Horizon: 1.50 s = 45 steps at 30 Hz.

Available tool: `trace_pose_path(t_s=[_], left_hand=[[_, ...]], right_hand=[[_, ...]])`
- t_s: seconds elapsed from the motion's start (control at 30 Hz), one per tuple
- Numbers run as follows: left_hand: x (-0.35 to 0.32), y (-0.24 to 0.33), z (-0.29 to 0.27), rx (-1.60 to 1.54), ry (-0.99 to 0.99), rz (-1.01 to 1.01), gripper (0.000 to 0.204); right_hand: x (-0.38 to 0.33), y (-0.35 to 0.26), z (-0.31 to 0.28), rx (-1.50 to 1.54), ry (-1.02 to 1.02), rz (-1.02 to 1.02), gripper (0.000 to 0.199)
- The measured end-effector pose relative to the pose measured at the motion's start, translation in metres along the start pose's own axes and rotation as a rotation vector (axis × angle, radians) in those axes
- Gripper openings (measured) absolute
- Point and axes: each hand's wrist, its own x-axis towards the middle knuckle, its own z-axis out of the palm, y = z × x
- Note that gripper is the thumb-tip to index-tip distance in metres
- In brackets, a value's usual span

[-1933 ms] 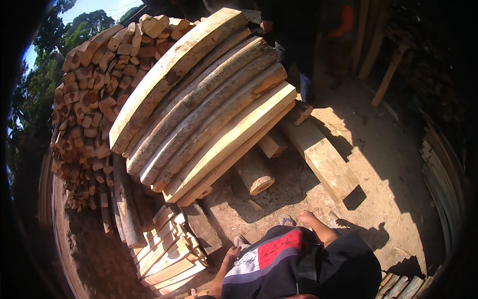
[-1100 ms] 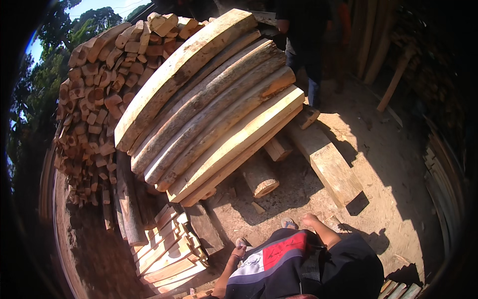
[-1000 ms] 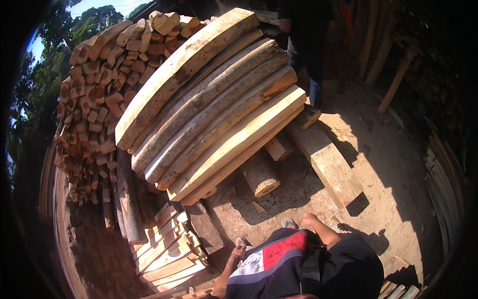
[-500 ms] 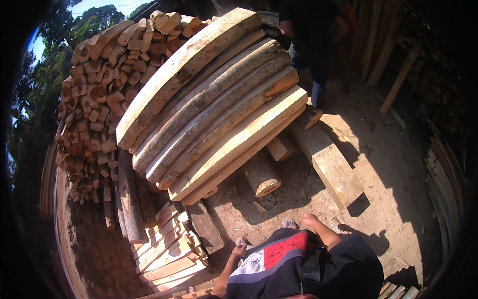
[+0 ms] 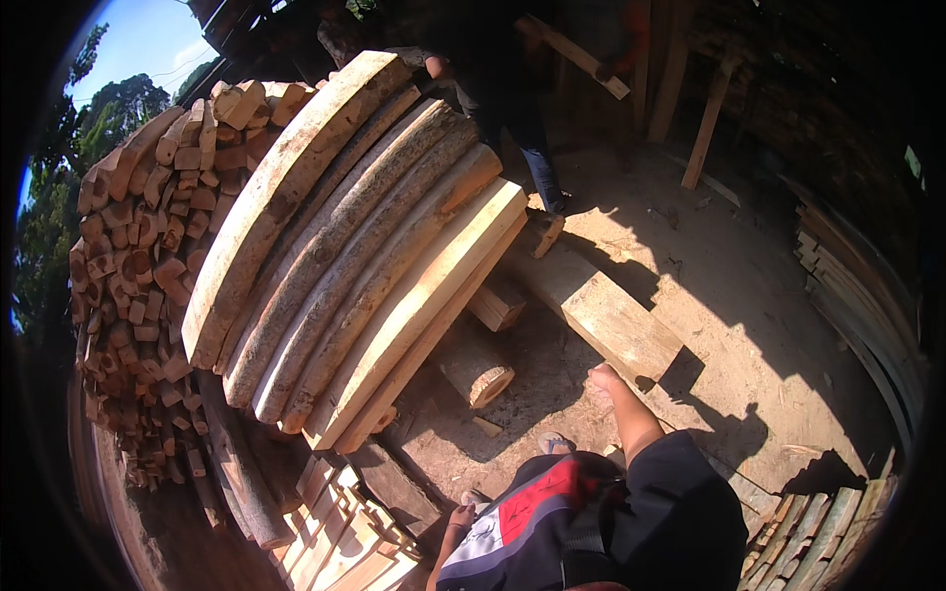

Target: The person moves various pieces of cut lumber and stacks them together onto a larger pile in an outdoor workshop.

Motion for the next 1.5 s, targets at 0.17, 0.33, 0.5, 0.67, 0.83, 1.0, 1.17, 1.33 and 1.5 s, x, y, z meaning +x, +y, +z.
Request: trace_pose_path(t_s=[0.17,0.33,0.5,0.67,0.83,1.0,1.17,1.33,1.5], left_hand=[[0.001,0.012,0.001,-0.012,-0.027,0.012,0.043],[-0.001,0.019,0.0,-0.106,0.011,0.022,0.042],[-0.001,0.033,-0.005,-0.069,0.0,-0.034,0.041],[0.007,0.046,-0.004,-0.168,-0.083,-0.117,0.034],[0.001,0.1,0.005,-0.259,-0.166,-0.118,0.041],[-0.086,0.27,0.034,-0.261,-0.314,0.712,0.081],[-0.112,0.422,0.063,-1.281,-0.256,1.104,0.055],[-0.201,0.425,-0.036,-1.781,0.097,0.853,0.045],[-0.236,0.399,-0.087,-1.596,0.473,1.266,0.041]], right_hand=[[-0.006,-0.119,-0.128,1.071,-0.131,-0.235,0.08],[-0.092,-0.263,-0.22,1.307,-0.153,-0.601,0.103],[-0.151,-0.357,-0.262,1.274,-0.157,-0.806,0.106],[-0.14,-0.417,-0.263,1.204,-0.12,-0.835,0.109],[-0.104,-0.428,-0.235,1.397,-0.252,-0.82,0.059],[-0.086,-0.381,-0.075,1.425,0.115,-0.587,0.051],[-0.188,-0.32,0.081,1.321,0.084,-0.504,0.064],[-0.257,-0.28,0.164,1.238,-0.595,-0.696,0.043],[-0.214,-0.246,0.128,1.459,-0.999,-0.394,0.078]])
